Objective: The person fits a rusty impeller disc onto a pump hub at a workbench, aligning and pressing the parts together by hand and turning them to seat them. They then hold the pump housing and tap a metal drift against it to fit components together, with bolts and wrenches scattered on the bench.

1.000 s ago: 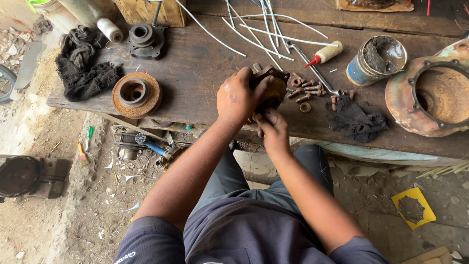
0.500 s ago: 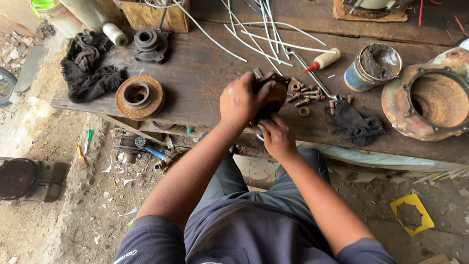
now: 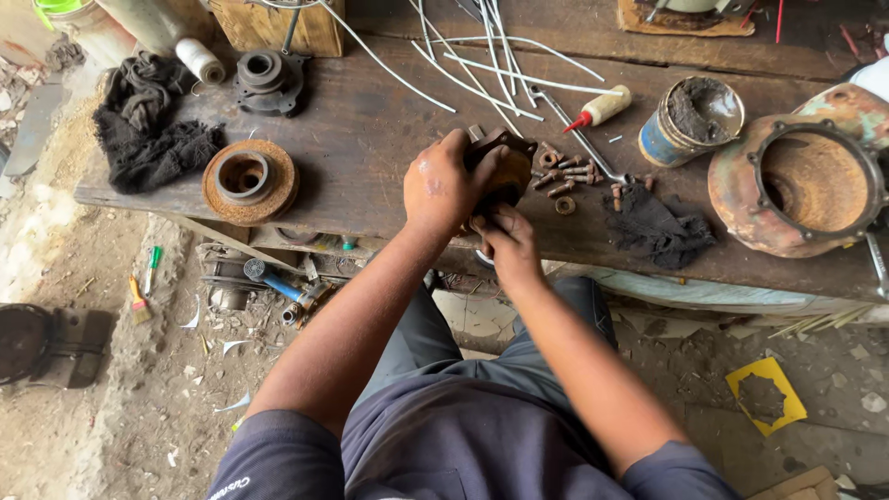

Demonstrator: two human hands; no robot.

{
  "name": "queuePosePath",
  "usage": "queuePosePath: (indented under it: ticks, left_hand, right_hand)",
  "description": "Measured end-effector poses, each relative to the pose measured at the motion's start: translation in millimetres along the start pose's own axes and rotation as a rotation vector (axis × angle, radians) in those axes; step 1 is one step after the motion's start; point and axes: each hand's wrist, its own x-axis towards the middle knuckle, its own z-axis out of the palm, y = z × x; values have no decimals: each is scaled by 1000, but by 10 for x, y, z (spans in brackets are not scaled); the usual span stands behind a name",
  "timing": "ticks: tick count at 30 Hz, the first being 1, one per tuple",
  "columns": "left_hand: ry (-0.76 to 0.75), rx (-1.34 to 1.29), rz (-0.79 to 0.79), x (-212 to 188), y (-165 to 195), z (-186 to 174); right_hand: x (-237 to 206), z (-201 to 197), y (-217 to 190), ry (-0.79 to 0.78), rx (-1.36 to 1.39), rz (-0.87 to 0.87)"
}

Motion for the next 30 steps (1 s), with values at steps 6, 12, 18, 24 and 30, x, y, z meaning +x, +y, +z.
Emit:
queuePosePath:
  ticks: [6, 12, 18, 24, 30]
  left_hand:
    - [-26, 7, -22, -9, 24, -12]
    - [39, 6, 31, -36, -8, 26]
    - [19, 8, 22, -56, 12, 21]
    - [3, -5, 5, -30, -18, 26]
    - [-6, -7, 41, -61, 11, 0]
  right_hand:
    - [-97, -30, -33, 9, -1025, -709]
    - [-33, 195, 169, 112, 270, 19]
    - [-44, 75, 81, -18, -361, -262]
    - [-206, 199, -2, 125, -717, -595]
    - [-63, -140, -267, -74, -1289, -913]
